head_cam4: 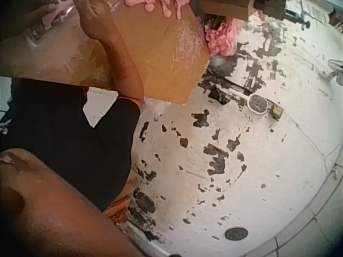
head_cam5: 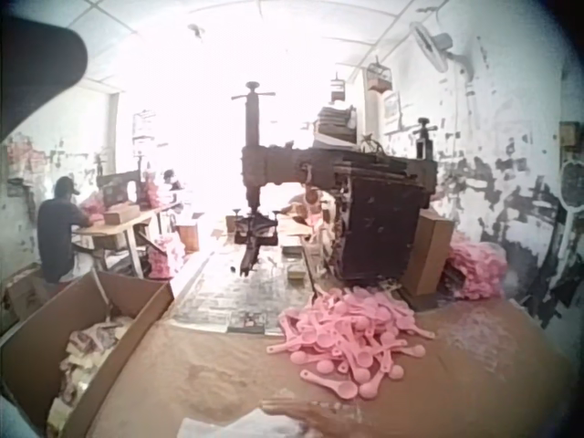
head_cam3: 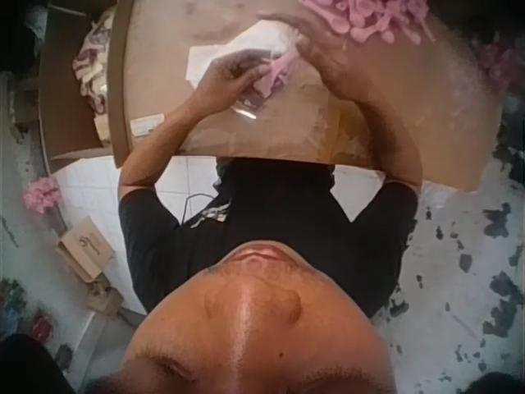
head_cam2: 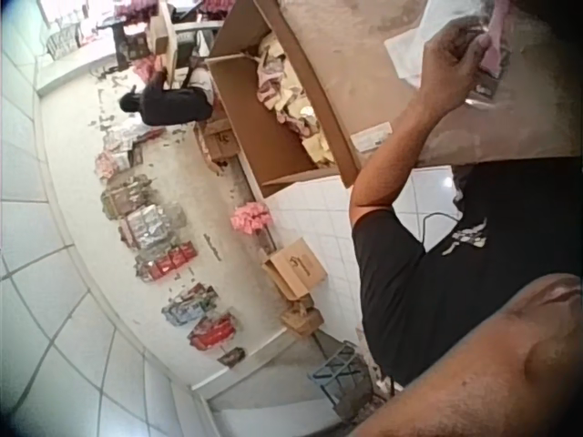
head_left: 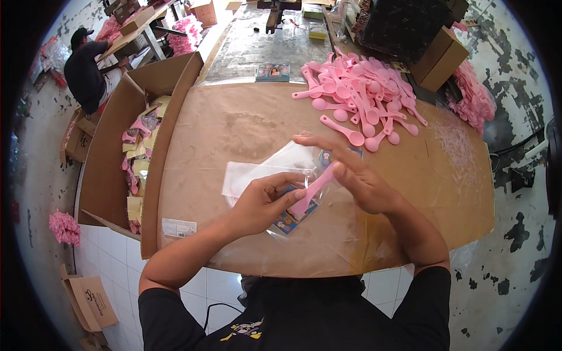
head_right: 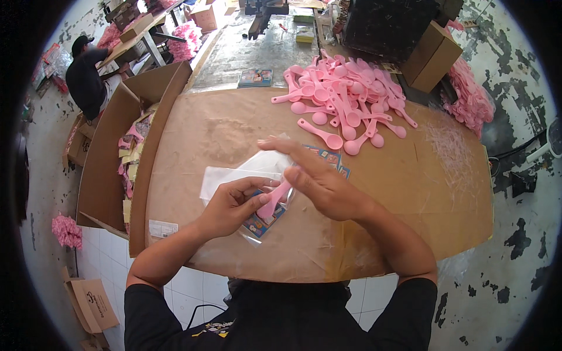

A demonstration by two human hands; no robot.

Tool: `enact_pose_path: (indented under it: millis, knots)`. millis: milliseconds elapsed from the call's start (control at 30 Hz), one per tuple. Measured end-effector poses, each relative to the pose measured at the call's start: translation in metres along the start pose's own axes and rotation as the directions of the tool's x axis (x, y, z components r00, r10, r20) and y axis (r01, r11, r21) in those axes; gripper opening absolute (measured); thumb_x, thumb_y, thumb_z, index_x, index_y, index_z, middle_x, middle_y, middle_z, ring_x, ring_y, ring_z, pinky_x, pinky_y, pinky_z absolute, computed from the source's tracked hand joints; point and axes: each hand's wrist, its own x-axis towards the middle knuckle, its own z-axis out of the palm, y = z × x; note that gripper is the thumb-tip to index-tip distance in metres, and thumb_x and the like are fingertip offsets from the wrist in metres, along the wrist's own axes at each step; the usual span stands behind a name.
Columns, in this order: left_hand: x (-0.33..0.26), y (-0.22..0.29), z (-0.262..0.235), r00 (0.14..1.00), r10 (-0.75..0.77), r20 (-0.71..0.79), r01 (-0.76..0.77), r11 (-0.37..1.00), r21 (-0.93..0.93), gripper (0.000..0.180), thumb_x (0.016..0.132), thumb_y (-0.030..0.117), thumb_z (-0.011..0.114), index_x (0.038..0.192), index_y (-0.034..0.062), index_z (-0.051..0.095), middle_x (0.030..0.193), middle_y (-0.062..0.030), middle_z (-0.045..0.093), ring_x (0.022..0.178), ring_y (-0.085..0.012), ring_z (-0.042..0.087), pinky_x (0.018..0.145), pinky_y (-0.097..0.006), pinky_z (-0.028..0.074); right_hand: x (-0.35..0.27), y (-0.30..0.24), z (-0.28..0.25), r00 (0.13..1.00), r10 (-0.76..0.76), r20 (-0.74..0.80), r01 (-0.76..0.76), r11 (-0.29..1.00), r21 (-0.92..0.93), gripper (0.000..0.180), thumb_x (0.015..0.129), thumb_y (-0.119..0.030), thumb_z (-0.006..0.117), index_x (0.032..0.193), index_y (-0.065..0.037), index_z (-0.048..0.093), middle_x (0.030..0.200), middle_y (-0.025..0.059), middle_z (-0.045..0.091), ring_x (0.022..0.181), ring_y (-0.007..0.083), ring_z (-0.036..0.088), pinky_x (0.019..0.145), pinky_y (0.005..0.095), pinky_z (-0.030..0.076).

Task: Placing small pink toy mirrors and backing cards into plastic bags and sealing them.

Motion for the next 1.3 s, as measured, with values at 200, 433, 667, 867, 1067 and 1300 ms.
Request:
enact_pose_path:
  millis: [200, 433, 667, 867, 1067, 1300]
  knots:
    - [-0.003, 0.001, -0.008, 0.987, -0.038, 0.155, 0.058, 0.991, -0.122, 0.037, 0.106, 0.012, 0.061, 0.139, -0.0029, 0.056, 0.119, -0.0107, 0.073, 0.109, -0.0116, 0.067, 0.094, -0.027, 0.055, 0.01, 0.011, -0.002, 0.959, -0.125, 0.253, -0.142, 0.563, 0.814, 0.064, 0.104, -0.03, 0.048, 0.161, -0.005, 0.032, 0.162, 0.0161, 0.041, 0.152, 0.0288, 0.033, 0.125, 0.0465, 0.019]
    - [-0.002, 0.002, -0.013, 0.959, -0.071, 0.273, 0.114, 0.983, -0.143, 0.045, 0.106, 0.022, 0.063, 0.143, -0.0004, 0.051, 0.12, -0.0147, 0.072, 0.112, -0.0197, 0.07, 0.1, -0.034, 0.054, 0.002, -0.005, -0.021, 0.953, -0.202, 0.224, 0.182, 0.978, 0.104, 0.023, 0.095, -0.003, 0.069, 0.118, -0.003, 0.069, 0.13, 0.0125, 0.066, 0.124, 0.0252, 0.061, 0.103, 0.0384, 0.048]
    - [-0.003, 0.012, -0.006, 0.908, 0.383, 0.172, -0.417, 0.872, 0.257, 0.049, 0.101, 0.01, 0.064, 0.146, 0.0011, 0.049, 0.146, -0.0168, 0.057, 0.141, -0.0248, 0.051, 0.118, -0.042, 0.04, 0.0, -0.089, -0.03, 0.898, -0.434, 0.07, 0.397, 0.733, -0.553, 0.009, 0.086, -0.004, 0.08, 0.093, -0.004, 0.075, 0.104, 0.0084, 0.07, 0.1, 0.0227, 0.068, 0.087, 0.0366, 0.053]
    - [-0.015, 0.024, 0.008, 0.893, 0.414, 0.175, -0.449, 0.815, 0.366, 0.059, 0.093, 0.009, 0.074, 0.147, 0.0014, 0.051, 0.146, -0.0148, 0.059, 0.139, -0.0258, 0.054, 0.114, -0.041, 0.044, -0.007, -0.093, -0.02, 0.958, -0.269, -0.105, 0.18, 0.841, -0.511, 0.012, 0.085, 0.0, 0.078, 0.096, -0.003, 0.075, 0.087, 0.0048, 0.071, 0.071, 0.0163, 0.066, 0.061, 0.0286, 0.05]
    - [-0.013, 0.022, 0.008, 0.838, 0.539, 0.09, -0.537, 0.782, 0.316, 0.047, 0.099, 0.004, 0.068, 0.143, -0.0009, 0.053, 0.133, -0.0159, 0.069, 0.124, -0.0224, 0.066, 0.104, -0.037, 0.053, -0.003, -0.077, -0.006, 0.97, -0.153, -0.189, 0.08, 0.934, -0.348, 0.009, 0.089, 0.0, 0.076, 0.098, -0.001, 0.075, 0.085, 0.0058, 0.07, 0.065, 0.009, 0.061, 0.057, 0.0249, 0.047]
    - [-0.02, 0.025, 0.007, 0.906, 0.423, -0.021, -0.405, 0.881, 0.244, 0.035, 0.102, 0.005, 0.064, 0.137, 0.0017, 0.061, 0.103, -0.0115, 0.08, 0.1, -0.0167, 0.076, 0.088, -0.029, 0.059, 0.005, -0.06, 0.004, 0.932, -0.245, -0.266, 0.124, 0.907, -0.401, 0.019, 0.087, 0.0, 0.077, 0.105, -0.004, 0.074, 0.094, 0.0071, 0.071, 0.075, 0.0146, 0.065, 0.062, 0.029, 0.05]
